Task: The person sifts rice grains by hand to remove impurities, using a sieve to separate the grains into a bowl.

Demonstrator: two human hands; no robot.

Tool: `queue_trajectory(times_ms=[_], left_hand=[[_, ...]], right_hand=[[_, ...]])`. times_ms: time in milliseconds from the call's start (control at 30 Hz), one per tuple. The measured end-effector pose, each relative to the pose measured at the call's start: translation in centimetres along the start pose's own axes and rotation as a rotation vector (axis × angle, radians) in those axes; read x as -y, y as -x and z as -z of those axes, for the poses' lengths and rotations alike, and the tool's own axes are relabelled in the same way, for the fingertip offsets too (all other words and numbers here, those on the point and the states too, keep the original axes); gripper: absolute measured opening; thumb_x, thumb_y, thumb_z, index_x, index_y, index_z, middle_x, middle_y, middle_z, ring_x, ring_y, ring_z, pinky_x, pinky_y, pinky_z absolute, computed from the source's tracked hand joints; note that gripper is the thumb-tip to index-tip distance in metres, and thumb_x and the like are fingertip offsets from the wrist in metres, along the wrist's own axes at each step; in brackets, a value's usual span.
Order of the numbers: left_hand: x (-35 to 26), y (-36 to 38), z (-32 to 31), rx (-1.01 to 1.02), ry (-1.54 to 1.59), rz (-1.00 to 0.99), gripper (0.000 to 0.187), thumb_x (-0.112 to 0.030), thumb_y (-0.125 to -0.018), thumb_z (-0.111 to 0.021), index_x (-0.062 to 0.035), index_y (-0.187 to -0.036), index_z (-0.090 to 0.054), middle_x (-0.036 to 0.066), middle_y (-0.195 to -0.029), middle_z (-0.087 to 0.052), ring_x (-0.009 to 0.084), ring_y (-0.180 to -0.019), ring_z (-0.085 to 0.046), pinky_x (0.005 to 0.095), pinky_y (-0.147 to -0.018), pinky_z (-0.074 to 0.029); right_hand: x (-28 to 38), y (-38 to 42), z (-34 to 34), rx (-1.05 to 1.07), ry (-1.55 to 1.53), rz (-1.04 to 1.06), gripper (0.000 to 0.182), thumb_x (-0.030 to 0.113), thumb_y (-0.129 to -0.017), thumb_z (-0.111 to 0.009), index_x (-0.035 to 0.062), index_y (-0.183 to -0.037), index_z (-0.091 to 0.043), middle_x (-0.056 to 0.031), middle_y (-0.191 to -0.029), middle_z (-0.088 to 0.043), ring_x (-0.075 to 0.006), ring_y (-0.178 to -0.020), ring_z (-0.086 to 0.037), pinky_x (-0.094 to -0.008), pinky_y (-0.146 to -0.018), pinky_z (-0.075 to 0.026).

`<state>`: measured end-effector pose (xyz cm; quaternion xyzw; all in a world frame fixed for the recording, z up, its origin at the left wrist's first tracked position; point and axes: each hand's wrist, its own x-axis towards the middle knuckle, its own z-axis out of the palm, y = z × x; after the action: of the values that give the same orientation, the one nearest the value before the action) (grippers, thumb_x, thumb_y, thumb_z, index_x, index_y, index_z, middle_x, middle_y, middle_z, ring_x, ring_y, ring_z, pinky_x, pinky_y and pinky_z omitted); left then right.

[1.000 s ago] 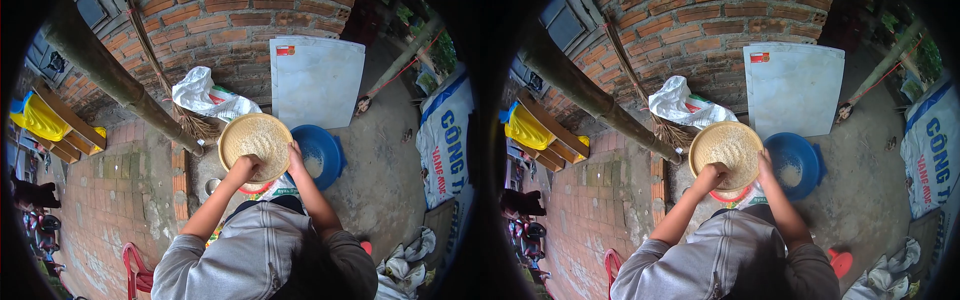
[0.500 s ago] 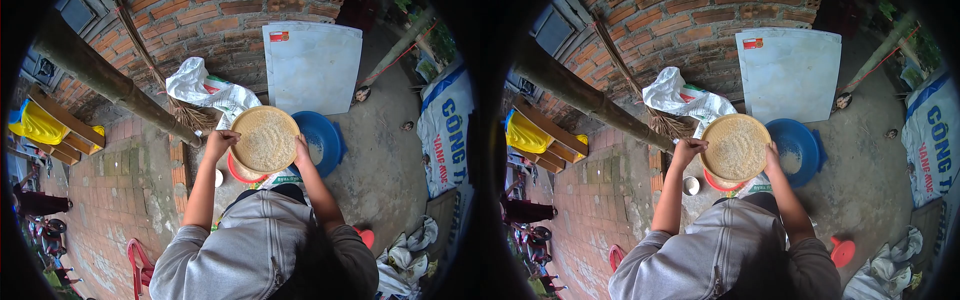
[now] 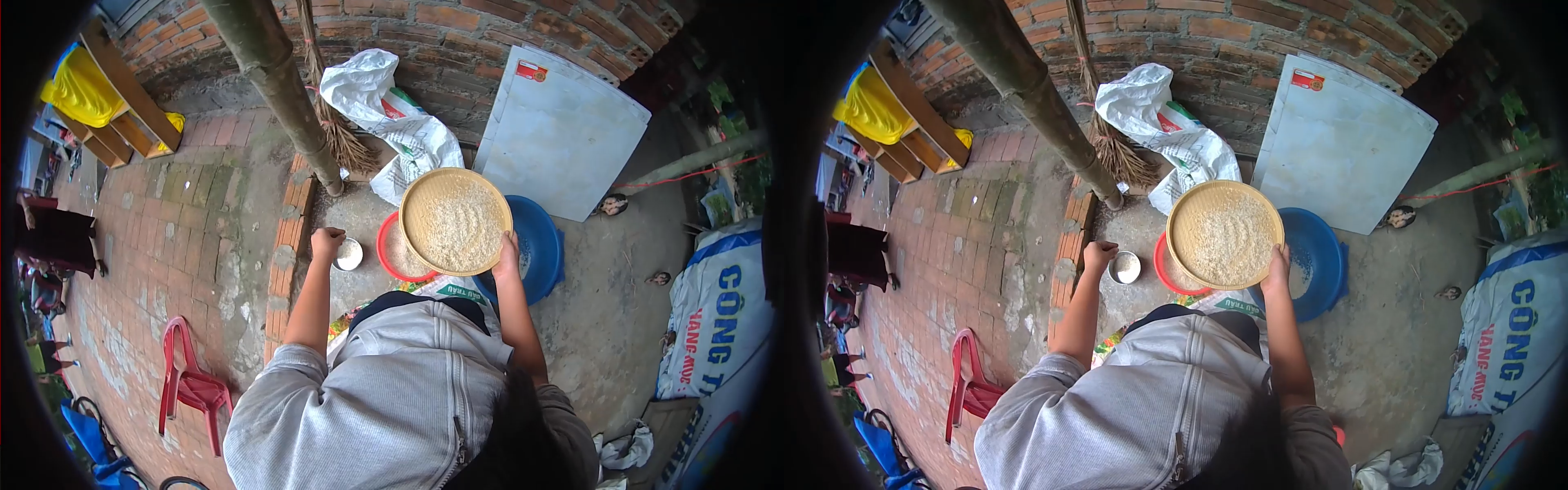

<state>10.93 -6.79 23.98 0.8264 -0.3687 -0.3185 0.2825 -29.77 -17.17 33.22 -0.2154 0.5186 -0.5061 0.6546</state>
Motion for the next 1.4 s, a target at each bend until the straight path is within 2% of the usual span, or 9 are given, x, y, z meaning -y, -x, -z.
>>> queue_trajectory(times_ms=[33,167,267,500,667,733,933,1100,1400], left_hand=[[1.1,0.2,-0.3,0.033,-0.192,-0.101,0.034,-0.024,-0.069,-0.074,-0.0092,-0.099,-0.070,0.015,-0.087,-0.068,0.0261,-0.084,-0.066,0.0347,-0.077,-0.051],[2.4,0.3,-2.1,0.025,-0.275,0.063,0.049,-0.030,-0.078,-0.066,-0.0125,-0.123,-0.056,0.021,-0.113,-0.059,0.0344,-0.104,-0.058,0.0396,-0.088,-0.046],[-0.3,0.5,-0.5,-0.119,0.004,-0.034,0.039,-0.029,-0.080,-0.063,-0.0103,-0.115,-0.061,0.020,-0.105,-0.063,0.0338,-0.102,-0.059,0.0395,-0.087,-0.046],[-15.0,2.9,4.4,-0.066,0.434,-0.326,0.018,-0.009,-0.087,-0.057,0.0000,-0.102,-0.064,0.005,-0.083,-0.067,0.0105,-0.077,-0.063,0.0242,-0.068,-0.050],[-23.0,5.1,2.9,0.040,0.135,-0.733,0.019,-0.004,-0.081,-0.061,-0.0023,-0.099,-0.066,0.011,-0.088,-0.068,0.0185,-0.076,-0.066,0.0288,-0.067,-0.053],[-24.3,5.1,1.1,0.066,0.031,-0.890,0.019,-0.008,-0.074,-0.062,-0.0035,-0.091,-0.068,0.014,-0.091,-0.066,0.0276,-0.082,-0.062,0.0354,-0.078,-0.049],[-26.7,7.1,-4.5,0.066,-0.208,-1.119,0.026,-0.014,-0.072,-0.064,-0.0040,-0.095,-0.065,0.011,-0.103,-0.063,0.0298,-0.091,-0.056,0.0361,-0.084,-0.047],[-26.8,11.9,-5.3,0.331,-0.251,-1.321,0.020,-0.014,-0.075,-0.061,-0.0030,-0.092,-0.064,0.012,-0.097,-0.062,0.0286,-0.090,-0.058,0.0362,-0.077,-0.050],[-24.2,10.8,-3.3,0.526,-0.278,-1.287,0.017,-0.007,-0.074,-0.057,-0.0032,-0.089,-0.064,0.013,-0.084,-0.062,0.0299,-0.080,-0.061,0.0355,-0.073,-0.051]], right_hand=[[-0.2,0.0,-0.3,0.007,0.009,-0.004,0.031,0.017,-0.099,-0.031,0.0065,-0.128,-0.038,-0.0132,-0.125,-0.047,-0.0246,-0.113,-0.050,-0.0379,-0.094,-0.043],[-0.2,0.0,-2.0,0.056,0.037,-0.014,0.031,0.017,-0.099,-0.031,0.0065,-0.127,-0.039,-0.0130,-0.124,-0.048,-0.0243,-0.112,-0.051,-0.0372,-0.094,-0.043],[0.2,0.0,-2.9,0.085,0.046,-0.007,0.030,0.017,-0.099,-0.032,0.0067,-0.127,-0.039,-0.0128,-0.123,-0.049,-0.0242,-0.112,-0.051,-0.0369,-0.093,-0.043],[1.2,1.2,-6.0,0.194,0.018,0.013,0.030,0.017,-0.099,-0.034,0.0067,-0.126,-0.039,-0.0131,-0.122,-0.050,-0.0236,-0.110,-0.051,-0.0370,-0.092,-0.044],[0.8,1.1,-6.9,0.277,0.003,0.007,0.029,0.017,-0.098,-0.037,0.0052,-0.125,-0.040,-0.0127,-0.120,-0.050,-0.0221,-0.108,-0.052,-0.0354,-0.091,-0.043],[0.6,1.1,-7.1,0.284,-0.022,0.033,0.030,0.016,-0.098,-0.038,0.0053,-0.125,-0.040,-0.0116,-0.119,-0.051,-0.0213,-0.108,-0.051,-0.0347,-0.091,-0.043],[1.0,1.9,-7.3,0.298,-0.074,0.018,0.030,0.017,-0.098,-0.039,0.0080,-0.127,-0.042,-0.0099,-0.119,-0.051,-0.0199,-0.108,-0.050,-0.0341,-0.089,-0.043],[0.8,0.4,-5.4,0.189,-0.112,0.035,0.030,0.018,-0.098,-0.038,0.0086,-0.126,-0.042,-0.0097,-0.120,-0.051,-0.0201,-0.106,-0.052,-0.0350,-0.090,-0.043],[1.3,0.2,-4.0,0.082,-0.145,0.060,0.030,0.017,-0.098,-0.037,0.0071,-0.125,-0.041,-0.0114,-0.118,-0.051,-0.0223,-0.107,-0.053,-0.0370,-0.089,-0.044]])
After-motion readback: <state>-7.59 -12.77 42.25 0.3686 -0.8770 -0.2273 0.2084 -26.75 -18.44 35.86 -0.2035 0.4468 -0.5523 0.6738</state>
